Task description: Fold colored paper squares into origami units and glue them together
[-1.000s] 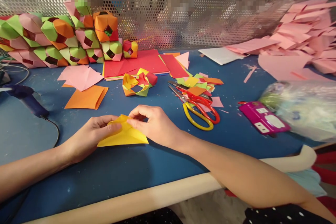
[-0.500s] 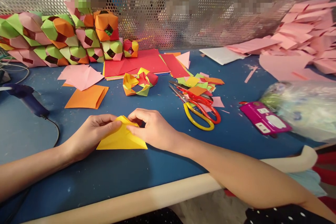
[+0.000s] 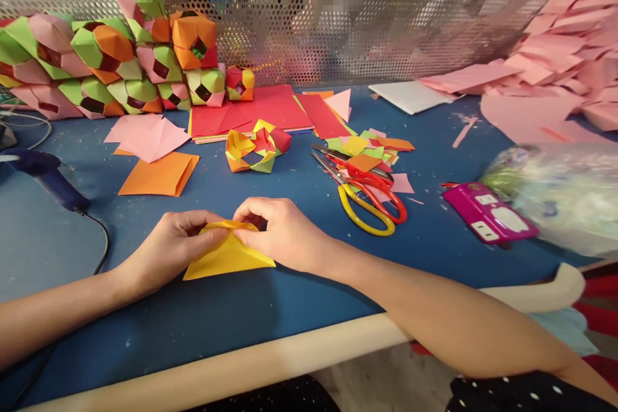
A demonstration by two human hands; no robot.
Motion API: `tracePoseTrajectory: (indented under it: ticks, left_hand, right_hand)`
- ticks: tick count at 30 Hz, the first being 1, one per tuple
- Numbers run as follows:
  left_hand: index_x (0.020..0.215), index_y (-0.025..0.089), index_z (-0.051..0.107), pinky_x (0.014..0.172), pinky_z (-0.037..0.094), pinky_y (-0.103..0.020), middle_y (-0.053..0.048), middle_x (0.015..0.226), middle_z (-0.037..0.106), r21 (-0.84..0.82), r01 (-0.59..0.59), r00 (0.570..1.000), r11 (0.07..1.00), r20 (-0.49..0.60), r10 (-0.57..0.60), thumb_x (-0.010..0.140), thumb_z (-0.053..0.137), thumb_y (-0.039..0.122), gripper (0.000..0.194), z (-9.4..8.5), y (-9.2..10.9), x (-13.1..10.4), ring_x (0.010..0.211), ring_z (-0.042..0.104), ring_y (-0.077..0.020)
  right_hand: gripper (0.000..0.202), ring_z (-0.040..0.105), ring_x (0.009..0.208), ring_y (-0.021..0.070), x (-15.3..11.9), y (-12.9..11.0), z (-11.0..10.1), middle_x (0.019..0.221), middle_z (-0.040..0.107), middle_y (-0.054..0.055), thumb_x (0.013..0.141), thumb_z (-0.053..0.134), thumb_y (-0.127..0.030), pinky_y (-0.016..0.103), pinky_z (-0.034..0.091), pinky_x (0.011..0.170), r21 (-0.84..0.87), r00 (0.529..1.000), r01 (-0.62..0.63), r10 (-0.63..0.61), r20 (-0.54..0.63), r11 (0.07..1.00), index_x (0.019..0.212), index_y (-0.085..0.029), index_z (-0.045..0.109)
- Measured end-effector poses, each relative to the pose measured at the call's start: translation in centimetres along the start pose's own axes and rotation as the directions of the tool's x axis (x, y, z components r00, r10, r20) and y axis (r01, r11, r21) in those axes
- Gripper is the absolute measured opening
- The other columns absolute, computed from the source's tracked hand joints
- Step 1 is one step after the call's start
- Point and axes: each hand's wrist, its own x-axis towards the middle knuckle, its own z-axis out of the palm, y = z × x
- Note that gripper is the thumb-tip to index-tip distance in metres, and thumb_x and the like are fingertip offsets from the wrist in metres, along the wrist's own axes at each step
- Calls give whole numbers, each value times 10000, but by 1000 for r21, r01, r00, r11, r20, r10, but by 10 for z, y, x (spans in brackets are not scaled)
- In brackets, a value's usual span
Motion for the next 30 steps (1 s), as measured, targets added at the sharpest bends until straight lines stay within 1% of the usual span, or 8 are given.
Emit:
tracePoseTrajectory:
  ticks: [3, 8, 11, 14, 18, 23, 27, 30]
  left_hand:
    - [841, 176, 704, 561, 411, -180, 11, 773, 688, 10, -28, 1000, 1000, -14, 28, 770, 555, 250, 181, 1, 0, 0, 681, 569, -117]
    - [827, 174, 698, 608, 429, -181, 18, 780, 697, -15, -15, 1000, 1000, -5, 15, 760, 548, 200, 167, -1, 0, 1, 709, 593, -117]
    - [839, 176, 699, 639, 436, -183, 24, 771, 698, -43, 4, 1000, 999, 5, -3, 768, 537, 185, 178, -2, 1, 1, 726, 603, -117]
    - [885, 187, 704, 662, 441, -191, 23, 799, 700, -63, 12, 1000, 998, -1, -12, 783, 533, 201, 199, -3, 0, 1, 760, 609, -126]
    - [887, 188, 712, 677, 450, -200, 21, 800, 705, -97, 36, 999, 995, 12, -35, 779, 538, 195, 205, -4, -1, 0, 762, 616, -133]
    - [916, 213, 721, 707, 451, -198, 33, 840, 718, -168, 50, 998, 985, 53, -42, 776, 532, 186, 237, -6, -2, 0, 789, 624, -131]
    - [960, 207, 713, 728, 463, -234, 14, 865, 722, -246, 90, 994, 965, 89, -70, 767, 477, 165, 308, -8, -6, 1, 819, 631, -162]
    - [983, 195, 702, 734, 475, -267, -11, 895, 719, -302, 105, 990, 948, 121, -71, 789, 468, 212, 304, -9, -7, 1, 832, 635, -187]
  right_hand:
    - [70, 504, 632, 84, -1, 0, 1, 713, 567, -22, 762, 579, -96, 199, 420, 571, -17, 998, 64, -65, -25, 998, 758, -165, 589]
    - [146, 529, 688, 98, -1, 6, 1, 779, 580, 12, 771, 526, -32, 225, 434, 641, -63, 959, 280, -282, -23, 958, 810, -158, 590]
    - [168, 545, 716, 107, -1, 9, 0, 816, 594, 34, 791, 500, -33, 234, 441, 656, -94, 940, 340, -340, 9, 936, 852, -153, 601]
    - [181, 550, 711, 107, -1, 11, 1, 822, 604, 45, 796, 485, -39, 230, 446, 644, -119, 923, 381, -384, -3, 917, 880, -143, 606]
    - [205, 554, 695, 104, 0, 10, 2, 811, 616, 48, 781, 467, -23, 224, 446, 628, -136, 910, 406, -413, -26, 903, 867, -134, 615]
    - [204, 567, 684, 110, 0, 10, 0, 789, 624, 52, 789, 461, -30, 237, 454, 621, -124, 915, 395, -402, -40, 910, 846, -134, 627]
    - [203, 573, 678, 110, 0, 11, 0, 776, 625, 47, 781, 467, -30, 236, 456, 612, -113, 916, 390, -398, -58, 914, 824, -143, 631]
    - [203, 578, 677, 109, 0, 11, 1, 776, 630, 45, 777, 471, -32, 235, 459, 611, -123, 920, 378, -387, -63, 918, 812, -149, 633]
